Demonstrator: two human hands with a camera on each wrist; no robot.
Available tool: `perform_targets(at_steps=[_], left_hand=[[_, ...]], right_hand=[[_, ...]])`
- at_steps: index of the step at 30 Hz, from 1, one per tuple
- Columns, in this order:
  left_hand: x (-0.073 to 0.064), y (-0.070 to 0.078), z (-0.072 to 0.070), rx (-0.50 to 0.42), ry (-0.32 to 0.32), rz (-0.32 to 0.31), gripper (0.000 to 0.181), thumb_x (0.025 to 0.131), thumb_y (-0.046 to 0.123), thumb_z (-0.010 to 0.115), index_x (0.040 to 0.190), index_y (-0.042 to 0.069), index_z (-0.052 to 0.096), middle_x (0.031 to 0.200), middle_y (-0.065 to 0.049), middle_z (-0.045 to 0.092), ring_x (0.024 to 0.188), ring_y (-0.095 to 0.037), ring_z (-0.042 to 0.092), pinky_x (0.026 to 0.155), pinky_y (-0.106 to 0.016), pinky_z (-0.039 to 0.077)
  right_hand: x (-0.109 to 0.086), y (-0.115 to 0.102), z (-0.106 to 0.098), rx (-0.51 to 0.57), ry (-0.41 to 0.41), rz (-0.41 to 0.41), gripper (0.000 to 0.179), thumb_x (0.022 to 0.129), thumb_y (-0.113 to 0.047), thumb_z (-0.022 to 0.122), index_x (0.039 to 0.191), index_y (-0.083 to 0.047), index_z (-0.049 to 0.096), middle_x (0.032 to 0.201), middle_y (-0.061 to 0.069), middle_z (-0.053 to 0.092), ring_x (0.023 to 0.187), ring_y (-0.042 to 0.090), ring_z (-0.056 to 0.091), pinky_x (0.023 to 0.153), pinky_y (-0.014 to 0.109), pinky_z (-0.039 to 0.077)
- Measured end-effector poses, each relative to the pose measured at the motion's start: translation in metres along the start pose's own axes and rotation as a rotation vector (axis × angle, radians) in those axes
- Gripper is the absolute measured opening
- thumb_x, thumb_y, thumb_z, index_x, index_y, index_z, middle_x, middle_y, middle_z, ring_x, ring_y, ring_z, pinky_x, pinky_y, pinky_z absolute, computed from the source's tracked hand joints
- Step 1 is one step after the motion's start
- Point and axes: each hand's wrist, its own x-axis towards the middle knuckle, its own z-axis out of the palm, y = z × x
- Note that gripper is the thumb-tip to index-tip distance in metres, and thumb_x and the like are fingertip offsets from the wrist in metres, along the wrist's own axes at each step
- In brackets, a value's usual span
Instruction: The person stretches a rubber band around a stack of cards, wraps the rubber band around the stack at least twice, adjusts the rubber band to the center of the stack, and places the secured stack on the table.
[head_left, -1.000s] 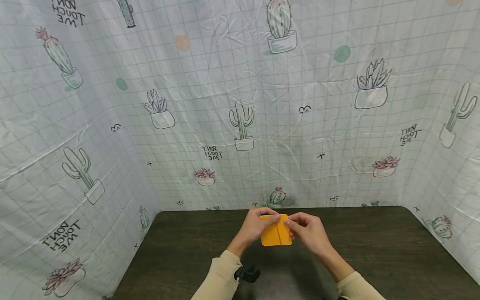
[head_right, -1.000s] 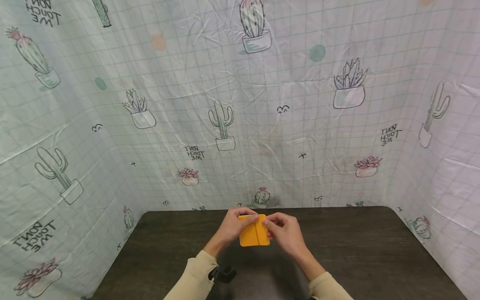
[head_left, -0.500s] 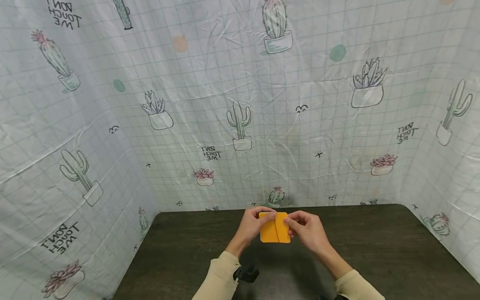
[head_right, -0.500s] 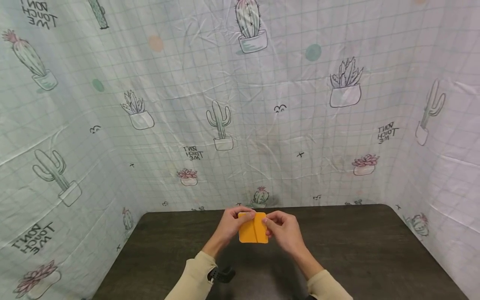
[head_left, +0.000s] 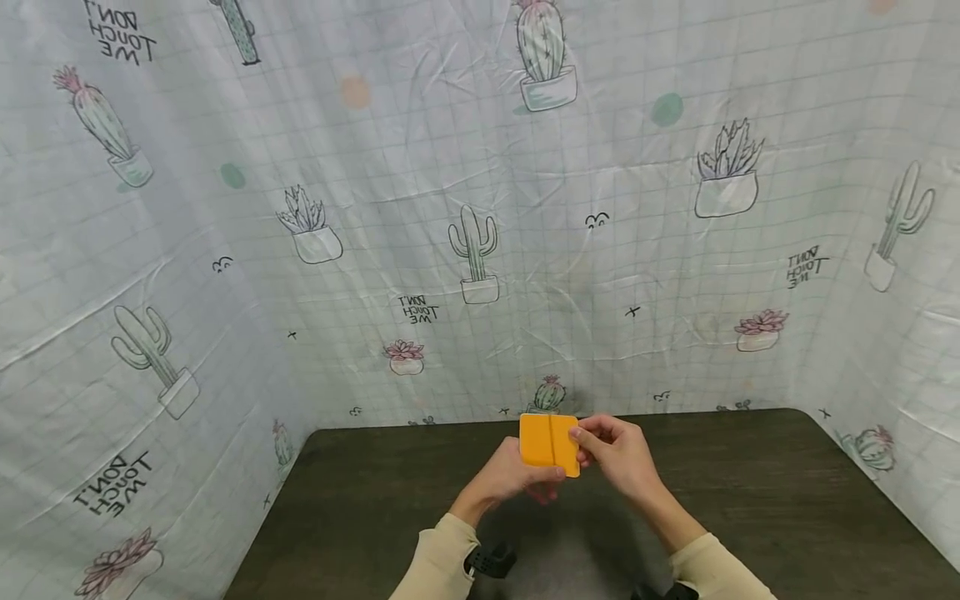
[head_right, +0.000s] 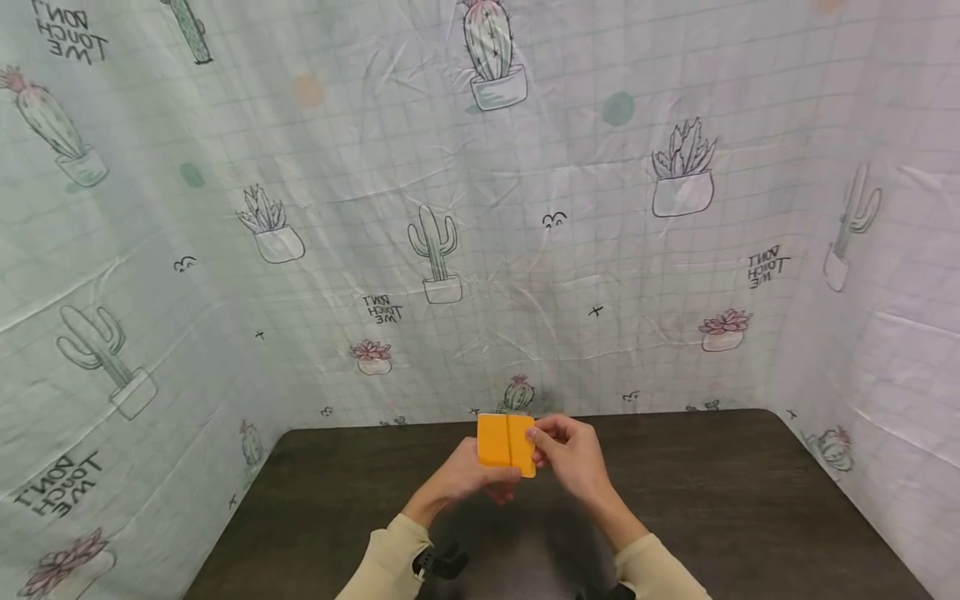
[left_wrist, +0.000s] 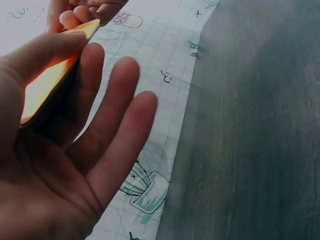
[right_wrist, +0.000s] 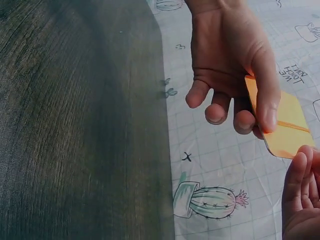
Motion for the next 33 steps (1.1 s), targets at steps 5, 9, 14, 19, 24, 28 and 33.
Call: perform_targets(at_steps=[5,9,14,19,24,28,33], left_hand=[[-0.003,-0.002,-0.007,0.11,-0.065,-0.005,0.017,0.092,0.014,0.072,0.103,0.004,0.066,0.078,-0.005,0.068,0.061,-0.018,0.068,0.067,-0.062,0.057],[-0.006,-0.003,-0.011,0.172,-0.112,-0.019,0.014,0.094,0.015,0.068,0.1,0.003,0.065,0.074,-0.005,0.066,0.059,-0.017,0.067,0.069,-0.066,0.055],[-0.007,-0.002,-0.014,0.168,-0.108,-0.018,0.017,0.095,0.018,0.068,0.102,0.003,0.065,0.076,-0.005,0.067,0.062,-0.019,0.068,0.069,-0.06,0.058],[-0.001,0.003,-0.013,0.114,0.13,0.102,0.026,0.098,0.028,0.068,0.112,0.006,0.068,0.091,-0.003,0.067,0.074,-0.016,0.067,0.069,-0.039,0.061],[0.005,0.006,-0.009,0.054,0.302,0.196,0.023,0.098,0.02,0.068,0.106,0.0,0.073,0.092,-0.005,0.069,0.072,-0.014,0.065,0.065,-0.028,0.059],[0.006,0.007,-0.006,0.033,0.322,0.193,0.018,0.096,0.013,0.069,0.103,-0.003,0.075,0.091,-0.006,0.07,0.07,-0.015,0.065,0.062,-0.027,0.059],[0.008,0.009,0.0,0.06,0.296,0.18,0.018,0.096,0.014,0.07,0.1,-0.003,0.077,0.092,-0.007,0.072,0.071,-0.015,0.063,0.063,-0.026,0.057]], right_hand=[[-0.001,0.002,0.002,-0.021,-0.004,-0.007,0.018,0.096,-0.009,0.069,0.104,0.008,0.069,0.078,0.016,0.065,0.065,0.024,0.064,0.061,0.029,0.059],[-0.001,0.003,0.003,-0.032,-0.018,-0.001,0.018,0.095,-0.008,0.07,0.103,0.008,0.069,0.078,0.016,0.065,0.064,0.024,0.064,0.063,0.031,0.06],[-0.002,0.003,0.004,-0.031,-0.018,-0.007,0.018,0.095,-0.009,0.07,0.102,0.008,0.07,0.077,0.017,0.065,0.063,0.023,0.064,0.062,0.032,0.06],[-0.003,0.005,0.006,-0.031,-0.035,-0.017,0.018,0.094,-0.009,0.071,0.101,0.008,0.07,0.078,0.016,0.065,0.063,0.023,0.065,0.062,0.033,0.06],[-0.004,0.007,0.008,-0.028,-0.052,-0.015,0.016,0.094,-0.007,0.071,0.099,0.008,0.07,0.077,0.016,0.066,0.063,0.024,0.065,0.062,0.034,0.06],[-0.004,0.008,0.009,-0.033,-0.067,-0.02,0.015,0.094,-0.007,0.07,0.097,0.007,0.07,0.078,0.016,0.066,0.063,0.022,0.064,0.062,0.035,0.06],[-0.005,0.011,0.011,-0.039,-0.096,-0.032,0.014,0.094,-0.006,0.07,0.097,0.007,0.07,0.078,0.016,0.067,0.062,0.02,0.064,0.062,0.036,0.06]])
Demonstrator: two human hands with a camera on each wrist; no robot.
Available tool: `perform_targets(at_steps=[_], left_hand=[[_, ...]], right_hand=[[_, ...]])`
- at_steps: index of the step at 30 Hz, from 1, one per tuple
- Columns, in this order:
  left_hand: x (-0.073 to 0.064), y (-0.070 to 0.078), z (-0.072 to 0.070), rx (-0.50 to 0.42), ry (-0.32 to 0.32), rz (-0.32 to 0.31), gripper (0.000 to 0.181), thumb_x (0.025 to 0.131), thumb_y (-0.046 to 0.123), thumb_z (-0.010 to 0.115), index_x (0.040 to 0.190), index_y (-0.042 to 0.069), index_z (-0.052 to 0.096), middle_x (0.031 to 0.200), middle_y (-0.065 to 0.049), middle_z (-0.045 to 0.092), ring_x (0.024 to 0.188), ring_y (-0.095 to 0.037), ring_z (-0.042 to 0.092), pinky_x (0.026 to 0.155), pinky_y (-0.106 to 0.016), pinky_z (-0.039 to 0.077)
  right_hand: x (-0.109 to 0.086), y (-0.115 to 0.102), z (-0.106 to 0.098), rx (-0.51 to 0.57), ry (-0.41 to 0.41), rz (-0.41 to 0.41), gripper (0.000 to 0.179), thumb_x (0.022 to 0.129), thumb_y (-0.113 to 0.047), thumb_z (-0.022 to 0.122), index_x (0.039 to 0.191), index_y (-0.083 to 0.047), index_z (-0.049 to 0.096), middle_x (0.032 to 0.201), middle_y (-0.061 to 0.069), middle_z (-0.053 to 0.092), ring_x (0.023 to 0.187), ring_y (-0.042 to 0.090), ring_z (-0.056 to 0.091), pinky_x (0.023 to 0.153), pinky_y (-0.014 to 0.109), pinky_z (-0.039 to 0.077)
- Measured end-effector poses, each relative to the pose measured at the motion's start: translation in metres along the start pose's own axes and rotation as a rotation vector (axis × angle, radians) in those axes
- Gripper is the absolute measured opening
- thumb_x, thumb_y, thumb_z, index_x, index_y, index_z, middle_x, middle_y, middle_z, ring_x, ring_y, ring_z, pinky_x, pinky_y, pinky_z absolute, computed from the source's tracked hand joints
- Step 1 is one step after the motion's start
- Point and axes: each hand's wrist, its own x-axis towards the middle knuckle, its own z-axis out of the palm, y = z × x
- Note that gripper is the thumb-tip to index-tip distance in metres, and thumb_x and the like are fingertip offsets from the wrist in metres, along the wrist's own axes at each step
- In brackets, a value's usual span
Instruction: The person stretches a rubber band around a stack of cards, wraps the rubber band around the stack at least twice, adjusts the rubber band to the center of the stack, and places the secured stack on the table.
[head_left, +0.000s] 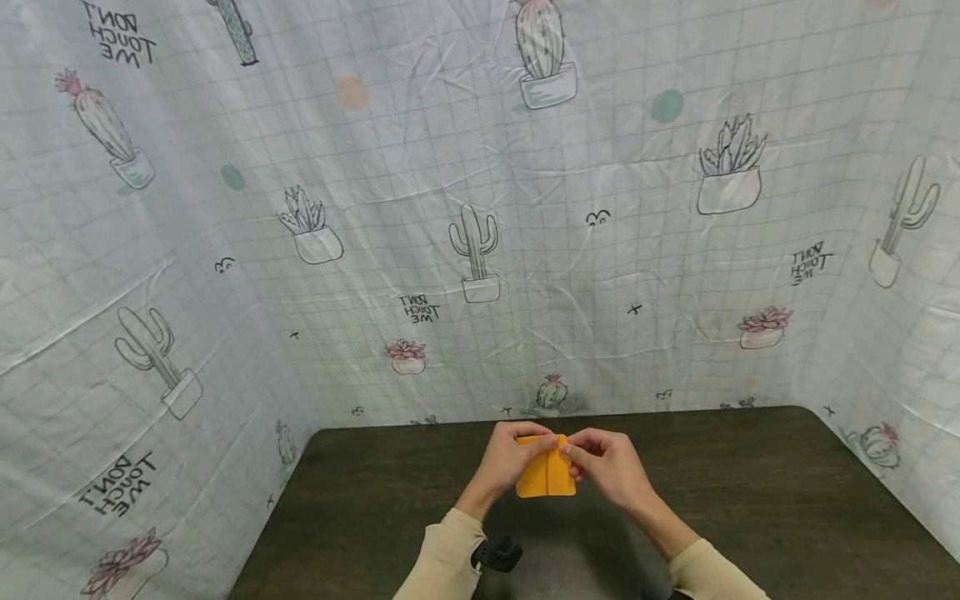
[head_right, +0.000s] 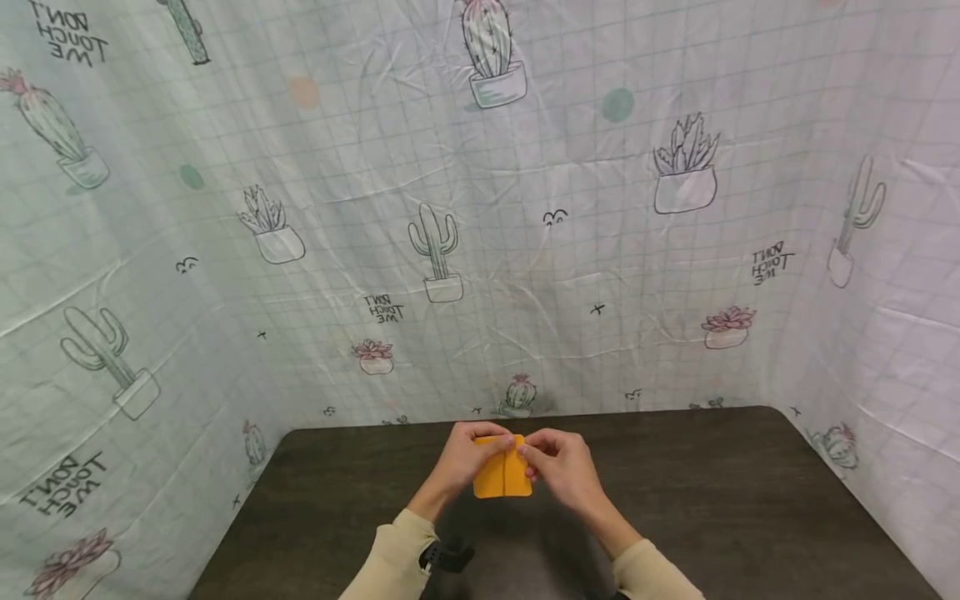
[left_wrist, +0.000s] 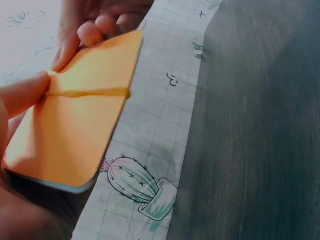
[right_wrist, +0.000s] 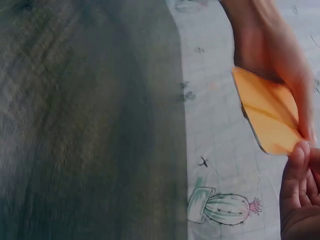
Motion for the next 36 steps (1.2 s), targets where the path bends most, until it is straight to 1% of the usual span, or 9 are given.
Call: perform_targets(at_steps=[3,6,9,11,13,17,23,29,36], left_hand=[[0.0,0.0,0.0,0.011,-0.013,-0.002,0.021,0.096,0.019,0.071,0.101,0.0,0.077,0.093,-0.006,0.072,0.073,-0.016,0.064,0.065,-0.027,0.058],[-0.004,-0.004,-0.007,-0.012,-0.043,-0.046,0.026,0.095,0.024,0.073,0.109,0.002,0.075,0.098,-0.007,0.073,0.079,-0.02,0.069,0.069,-0.034,0.061],[-0.01,-0.009,-0.015,-0.028,-0.137,-0.112,0.027,0.093,0.022,0.075,0.112,0.003,0.073,0.096,-0.009,0.075,0.08,-0.028,0.073,0.068,-0.041,0.062],[-0.014,-0.013,-0.017,-0.042,-0.202,-0.146,0.025,0.092,0.018,0.076,0.109,0.0,0.074,0.09,-0.011,0.076,0.074,-0.029,0.074,0.065,-0.046,0.061],[-0.016,-0.015,-0.015,-0.047,-0.239,-0.162,0.021,0.091,0.016,0.077,0.104,-0.001,0.075,0.084,-0.012,0.075,0.067,-0.026,0.073,0.064,-0.048,0.061],[-0.018,-0.017,-0.011,-0.083,-0.222,-0.168,0.018,0.091,0.014,0.076,0.101,-0.001,0.076,0.079,-0.012,0.075,0.062,-0.017,0.071,0.063,-0.047,0.061],[-0.018,-0.013,-0.003,-0.129,-0.201,-0.164,0.018,0.091,0.011,0.076,0.099,-0.004,0.074,0.078,-0.015,0.074,0.06,-0.016,0.07,0.06,-0.042,0.061],[-0.016,-0.013,0.005,-0.154,-0.181,-0.182,0.017,0.092,0.01,0.075,0.099,-0.005,0.074,0.079,-0.017,0.074,0.059,-0.015,0.069,0.058,-0.038,0.061],[-0.016,-0.015,0.005,-0.157,-0.203,-0.203,0.018,0.091,0.014,0.076,0.099,-0.002,0.074,0.078,-0.014,0.074,0.06,-0.016,0.069,0.06,-0.04,0.061]], right_hand=[[0.0,0.001,0.001,0.0,0.01,0.003,0.014,0.094,-0.006,0.071,0.097,0.007,0.07,0.078,0.015,0.067,0.062,0.021,0.064,0.062,0.034,0.06],[0.0,0.0,-0.002,0.003,0.05,0.024,0.014,0.094,-0.007,0.071,0.098,0.007,0.07,0.079,0.015,0.066,0.064,0.022,0.065,0.063,0.034,0.061],[0.001,-0.002,-0.007,0.017,0.097,0.035,0.016,0.095,-0.006,0.069,0.101,0.008,0.069,0.08,0.016,0.065,0.065,0.023,0.065,0.064,0.035,0.061],[0.003,-0.004,-0.011,0.026,0.117,0.033,0.017,0.096,-0.006,0.068,0.103,0.01,0.068,0.08,0.017,0.065,0.066,0.022,0.065,0.065,0.036,0.061],[0.005,-0.006,-0.012,0.04,0.133,0.029,0.017,0.096,-0.006,0.068,0.103,0.01,0.068,0.08,0.017,0.065,0.066,0.02,0.065,0.065,0.035,0.061],[0.007,-0.009,-0.01,0.058,0.137,0.035,0.02,0.096,-0.009,0.07,0.102,0.01,0.068,0.079,0.016,0.066,0.066,0.019,0.065,0.065,0.034,0.061],[0.006,-0.008,-0.009,0.076,0.177,0.066,0.024,0.097,-0.013,0.069,0.102,0.01,0.068,0.08,0.013,0.065,0.066,0.017,0.064,0.066,0.031,0.06],[0.005,-0.008,-0.011,0.078,0.193,0.063,0.025,0.097,-0.015,0.069,0.102,0.01,0.067,0.078,0.012,0.065,0.065,0.017,0.063,0.064,0.028,0.059],[0.007,-0.007,-0.014,0.074,0.161,0.094,0.025,0.096,-0.015,0.07,0.104,0.01,0.068,0.079,0.012,0.065,0.064,0.018,0.063,0.064,0.033,0.06]])
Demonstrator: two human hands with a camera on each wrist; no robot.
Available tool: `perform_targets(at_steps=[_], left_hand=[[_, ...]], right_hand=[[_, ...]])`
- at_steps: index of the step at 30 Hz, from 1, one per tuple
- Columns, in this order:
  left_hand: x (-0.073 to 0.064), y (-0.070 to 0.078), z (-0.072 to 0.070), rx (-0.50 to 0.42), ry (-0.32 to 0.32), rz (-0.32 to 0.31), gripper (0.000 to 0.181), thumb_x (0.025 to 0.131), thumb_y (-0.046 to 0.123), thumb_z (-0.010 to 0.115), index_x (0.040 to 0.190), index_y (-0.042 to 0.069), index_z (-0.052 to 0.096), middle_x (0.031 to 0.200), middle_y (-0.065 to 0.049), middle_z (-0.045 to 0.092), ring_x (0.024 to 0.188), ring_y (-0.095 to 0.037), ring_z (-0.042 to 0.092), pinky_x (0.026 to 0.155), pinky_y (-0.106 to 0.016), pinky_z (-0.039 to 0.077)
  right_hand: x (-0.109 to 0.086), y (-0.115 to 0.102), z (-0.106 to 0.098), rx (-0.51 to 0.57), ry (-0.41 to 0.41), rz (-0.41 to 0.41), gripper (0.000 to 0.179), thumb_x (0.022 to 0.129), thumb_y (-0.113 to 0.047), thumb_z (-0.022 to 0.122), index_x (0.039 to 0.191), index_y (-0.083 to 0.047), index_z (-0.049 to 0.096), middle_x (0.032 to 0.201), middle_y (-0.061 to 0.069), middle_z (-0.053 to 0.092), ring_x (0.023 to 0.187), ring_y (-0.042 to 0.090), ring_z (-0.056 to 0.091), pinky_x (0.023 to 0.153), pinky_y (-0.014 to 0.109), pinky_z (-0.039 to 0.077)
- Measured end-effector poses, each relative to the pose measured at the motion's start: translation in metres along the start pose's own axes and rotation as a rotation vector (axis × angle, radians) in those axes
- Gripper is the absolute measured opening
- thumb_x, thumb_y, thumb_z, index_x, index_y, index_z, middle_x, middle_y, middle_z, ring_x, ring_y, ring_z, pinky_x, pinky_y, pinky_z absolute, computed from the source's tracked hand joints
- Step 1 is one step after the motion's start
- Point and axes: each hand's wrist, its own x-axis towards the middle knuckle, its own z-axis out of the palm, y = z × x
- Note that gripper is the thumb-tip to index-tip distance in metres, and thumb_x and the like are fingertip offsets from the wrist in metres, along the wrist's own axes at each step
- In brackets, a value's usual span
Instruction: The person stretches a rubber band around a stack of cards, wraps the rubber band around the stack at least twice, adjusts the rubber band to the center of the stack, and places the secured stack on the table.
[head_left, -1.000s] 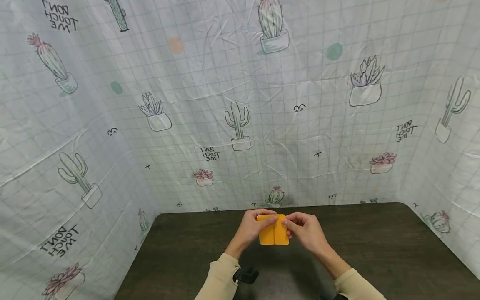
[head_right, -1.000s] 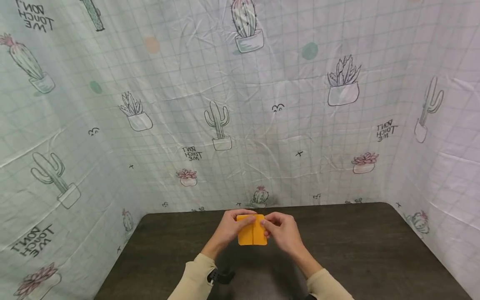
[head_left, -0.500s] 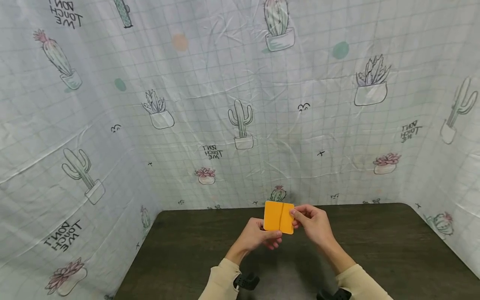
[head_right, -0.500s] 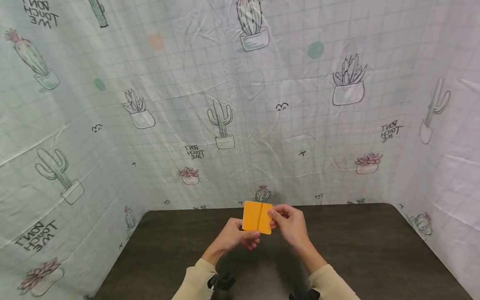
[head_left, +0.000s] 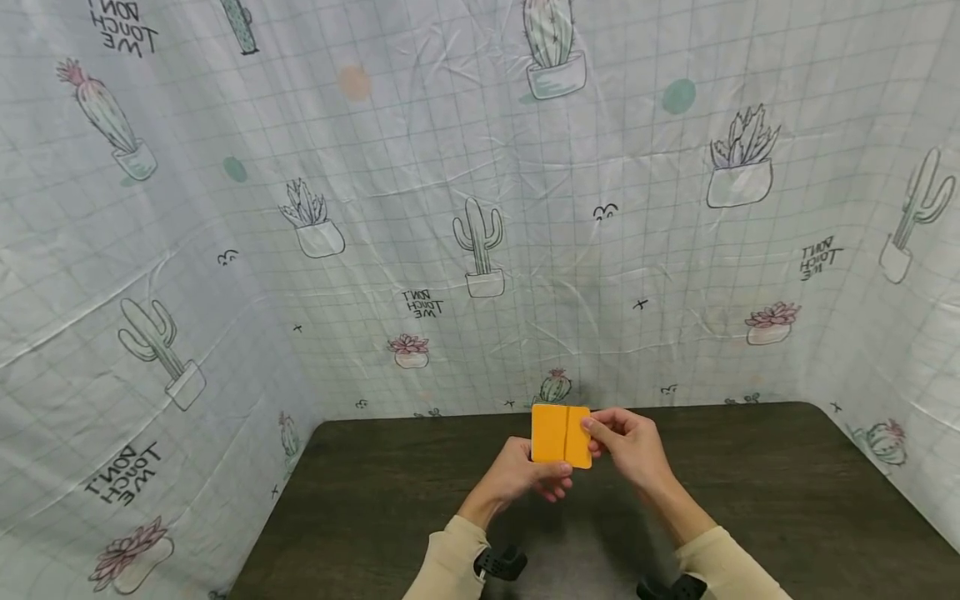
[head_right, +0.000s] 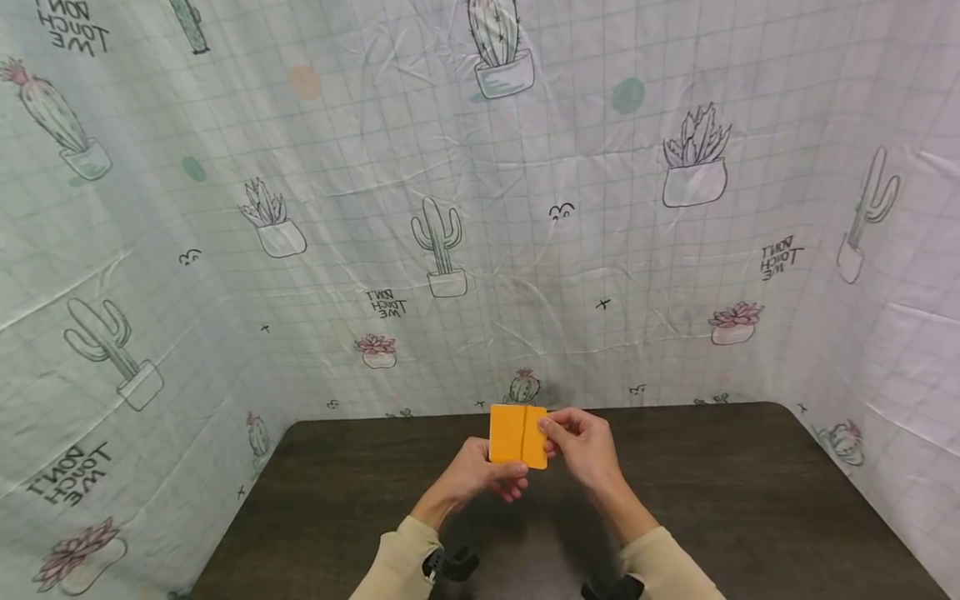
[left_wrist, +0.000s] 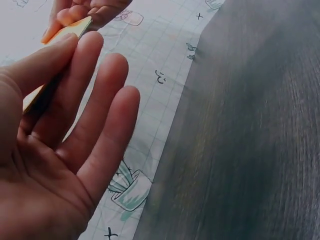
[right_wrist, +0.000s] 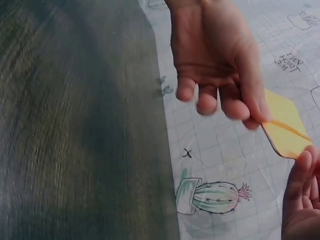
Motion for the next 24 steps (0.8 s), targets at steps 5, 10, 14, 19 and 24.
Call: perform_targets(at_steps=[5,10,14,19,24], left_hand=[[-0.001,-0.001,-0.005,0.019,0.016,0.012,0.019,0.091,0.015,0.076,0.1,-0.001,0.074,0.077,-0.012,0.074,0.059,-0.017,0.069,0.058,-0.037,0.061],[-0.001,-0.003,-0.006,0.021,0.037,0.028,0.02,0.092,0.016,0.076,0.099,-0.003,0.074,0.076,-0.01,0.073,0.058,-0.016,0.068,0.057,-0.034,0.06],[-0.003,-0.004,-0.008,0.036,0.036,0.014,0.021,0.092,0.017,0.075,0.1,-0.002,0.073,0.078,-0.012,0.073,0.059,-0.017,0.069,0.058,-0.037,0.061],[-0.001,-0.006,-0.01,0.042,0.128,0.01,0.026,0.094,0.024,0.073,0.108,0.002,0.071,0.09,-0.014,0.075,0.067,-0.022,0.072,0.059,-0.036,0.061],[0.0,-0.01,-0.013,-0.005,0.311,0.049,0.023,0.094,0.018,0.073,0.109,0.001,0.07,0.093,-0.01,0.074,0.069,-0.024,0.071,0.059,-0.037,0.061]], right_hand=[[0.003,0.0,-0.004,-0.067,-0.051,-0.013,0.031,0.095,-0.019,0.072,0.111,0.007,0.069,0.083,0.012,0.067,0.066,0.022,0.063,0.062,0.033,0.059],[0.002,0.005,-0.003,-0.102,-0.109,-0.038,0.032,0.094,-0.017,0.074,0.114,0.007,0.069,0.087,0.013,0.07,0.072,0.028,0.067,0.063,0.031,0.059],[0.003,0.009,-0.002,-0.127,-0.102,-0.052,0.026,0.093,-0.014,0.074,0.108,0.007,0.071,0.084,0.014,0.07,0.07,0.025,0.068,0.062,0.031,0.059],[0.005,0.013,-0.003,-0.166,-0.071,-0.055,0.022,0.094,-0.012,0.072,0.106,0.007,0.071,0.083,0.013,0.069,0.07,0.028,0.068,0.061,0.031,0.059],[0.006,0.019,-0.004,-0.213,-0.06,-0.026,0.021,0.095,-0.011,0.071,0.104,0.007,0.072,0.082,0.012,0.068,0.071,0.032,0.067,0.061,0.029,0.058]])
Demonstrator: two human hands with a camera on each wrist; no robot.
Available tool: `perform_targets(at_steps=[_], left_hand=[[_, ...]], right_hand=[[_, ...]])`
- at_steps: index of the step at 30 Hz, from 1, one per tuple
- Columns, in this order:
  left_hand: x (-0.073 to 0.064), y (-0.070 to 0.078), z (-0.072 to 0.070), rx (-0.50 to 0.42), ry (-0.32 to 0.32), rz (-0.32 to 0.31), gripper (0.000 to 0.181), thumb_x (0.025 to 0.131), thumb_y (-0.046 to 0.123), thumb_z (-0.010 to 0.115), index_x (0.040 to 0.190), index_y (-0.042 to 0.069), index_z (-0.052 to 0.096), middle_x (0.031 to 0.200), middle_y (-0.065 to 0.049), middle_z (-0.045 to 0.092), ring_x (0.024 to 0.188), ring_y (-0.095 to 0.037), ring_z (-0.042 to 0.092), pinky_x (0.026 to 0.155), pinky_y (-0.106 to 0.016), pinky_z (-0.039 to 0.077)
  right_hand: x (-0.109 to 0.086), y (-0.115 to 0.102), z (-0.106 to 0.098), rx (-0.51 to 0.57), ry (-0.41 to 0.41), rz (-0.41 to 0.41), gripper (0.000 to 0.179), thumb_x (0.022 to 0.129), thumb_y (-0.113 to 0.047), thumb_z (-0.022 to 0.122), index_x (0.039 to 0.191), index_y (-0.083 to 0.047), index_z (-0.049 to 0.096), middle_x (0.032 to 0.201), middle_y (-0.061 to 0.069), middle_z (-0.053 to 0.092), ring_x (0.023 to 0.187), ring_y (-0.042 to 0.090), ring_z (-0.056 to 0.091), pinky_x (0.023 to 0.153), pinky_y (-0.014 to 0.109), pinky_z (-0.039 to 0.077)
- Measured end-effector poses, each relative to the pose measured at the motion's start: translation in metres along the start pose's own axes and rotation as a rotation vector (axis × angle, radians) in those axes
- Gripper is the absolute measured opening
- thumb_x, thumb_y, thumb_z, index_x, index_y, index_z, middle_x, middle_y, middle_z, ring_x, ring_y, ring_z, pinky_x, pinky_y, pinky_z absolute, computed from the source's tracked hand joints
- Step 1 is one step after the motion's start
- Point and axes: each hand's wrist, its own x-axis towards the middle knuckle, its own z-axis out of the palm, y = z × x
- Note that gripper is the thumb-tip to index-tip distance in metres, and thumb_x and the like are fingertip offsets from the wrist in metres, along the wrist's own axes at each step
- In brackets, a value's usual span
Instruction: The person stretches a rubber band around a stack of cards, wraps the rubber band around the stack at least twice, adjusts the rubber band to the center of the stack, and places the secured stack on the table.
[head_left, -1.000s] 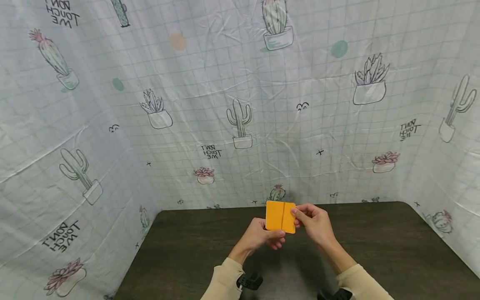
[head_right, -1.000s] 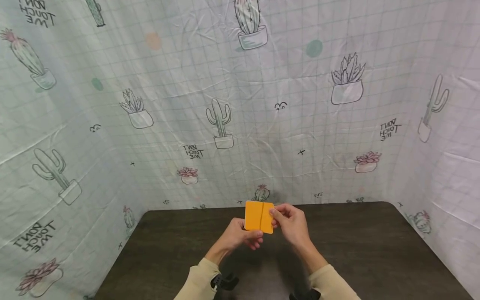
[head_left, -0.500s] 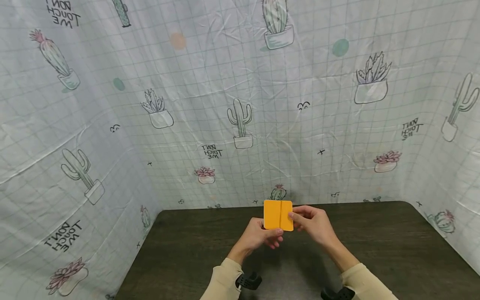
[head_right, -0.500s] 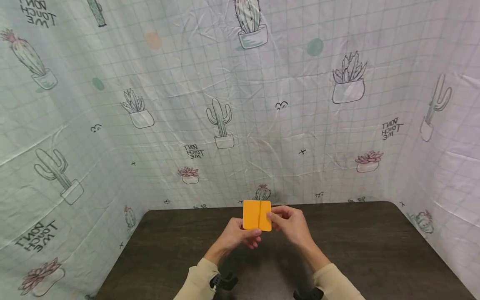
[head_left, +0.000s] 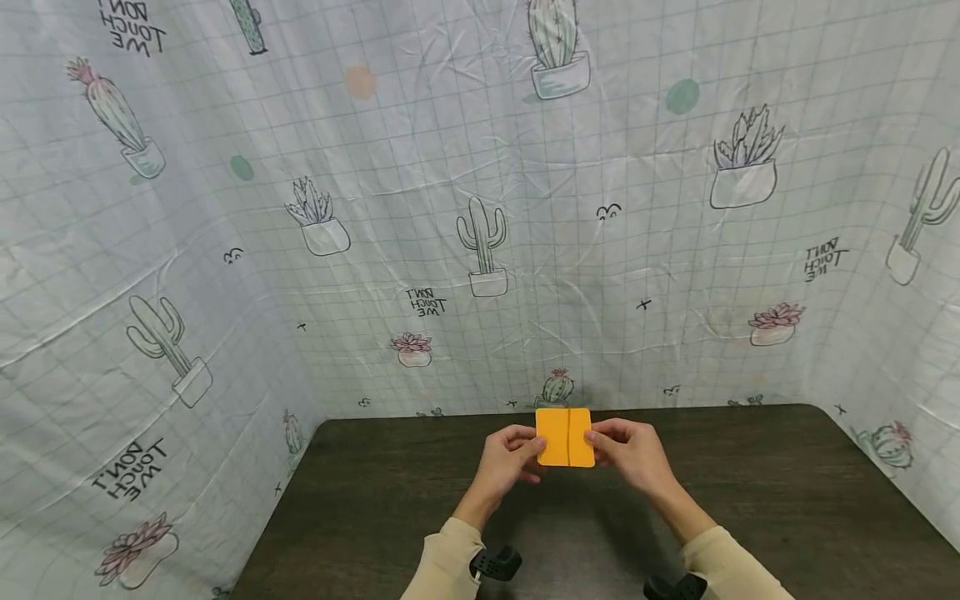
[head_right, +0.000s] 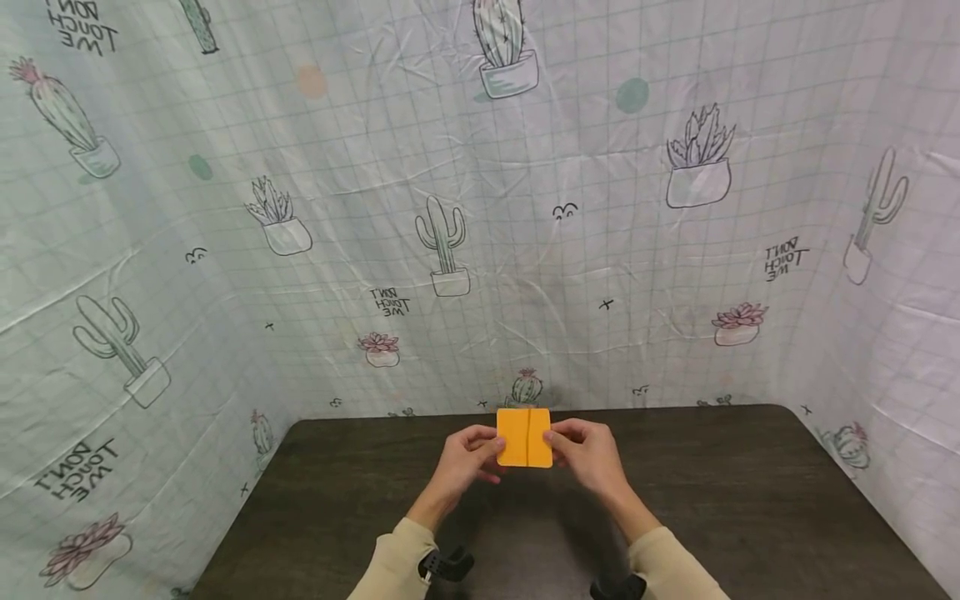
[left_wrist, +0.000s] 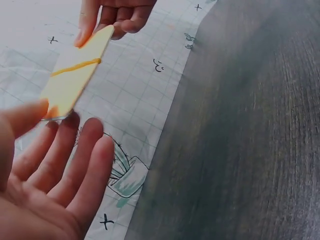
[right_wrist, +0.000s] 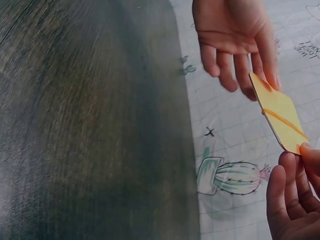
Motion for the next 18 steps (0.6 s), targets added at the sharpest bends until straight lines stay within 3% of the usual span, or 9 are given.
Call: perform_targets(at_steps=[3,7,14,18], left_hand=[[0.001,-0.002,-0.001,-0.018,0.065,0.008,0.018,0.093,0.013,0.074,0.105,-0.001,0.071,0.089,-0.01,0.074,0.065,-0.021,0.07,0.059,-0.038,0.061],[0.001,-0.008,0.0,0.0,0.103,-0.005,0.016,0.091,0.012,0.075,0.101,0.0,0.072,0.084,-0.009,0.074,0.059,-0.018,0.068,0.056,-0.035,0.06],[0.01,-0.006,0.007,0.107,0.06,0.038,0.031,0.093,0.028,0.074,0.115,0.006,0.072,0.094,-0.004,0.074,0.072,-0.016,0.068,0.061,-0.033,0.059],[0.014,-0.001,0.012,0.131,0.024,0.059,0.024,0.096,0.026,0.071,0.107,0.005,0.075,0.096,-0.003,0.072,0.076,-0.014,0.066,0.066,-0.028,0.057]], right_hand=[[0.0,0.006,0.001,-0.016,-0.004,0.019,0.021,0.095,-0.012,0.071,0.105,0.007,0.072,0.082,0.011,0.068,0.071,0.029,0.066,0.061,0.028,0.058],[0.0,0.014,0.004,-0.011,-0.015,0.037,0.02,0.094,-0.01,0.071,0.105,0.007,0.072,0.083,0.011,0.07,0.07,0.027,0.066,0.061,0.031,0.059],[-0.003,0.021,0.01,0.002,-0.092,0.003,0.017,0.094,-0.009,0.071,0.102,0.006,0.073,0.082,0.01,0.07,0.065,0.023,0.065,0.062,0.037,0.06],[-0.004,0.018,0.014,0.0,-0.142,-0.024,0.016,0.094,-0.009,0.071,0.101,0.005,0.074,0.081,0.01,0.069,0.066,0.023,0.065,0.06,0.033,0.06]])
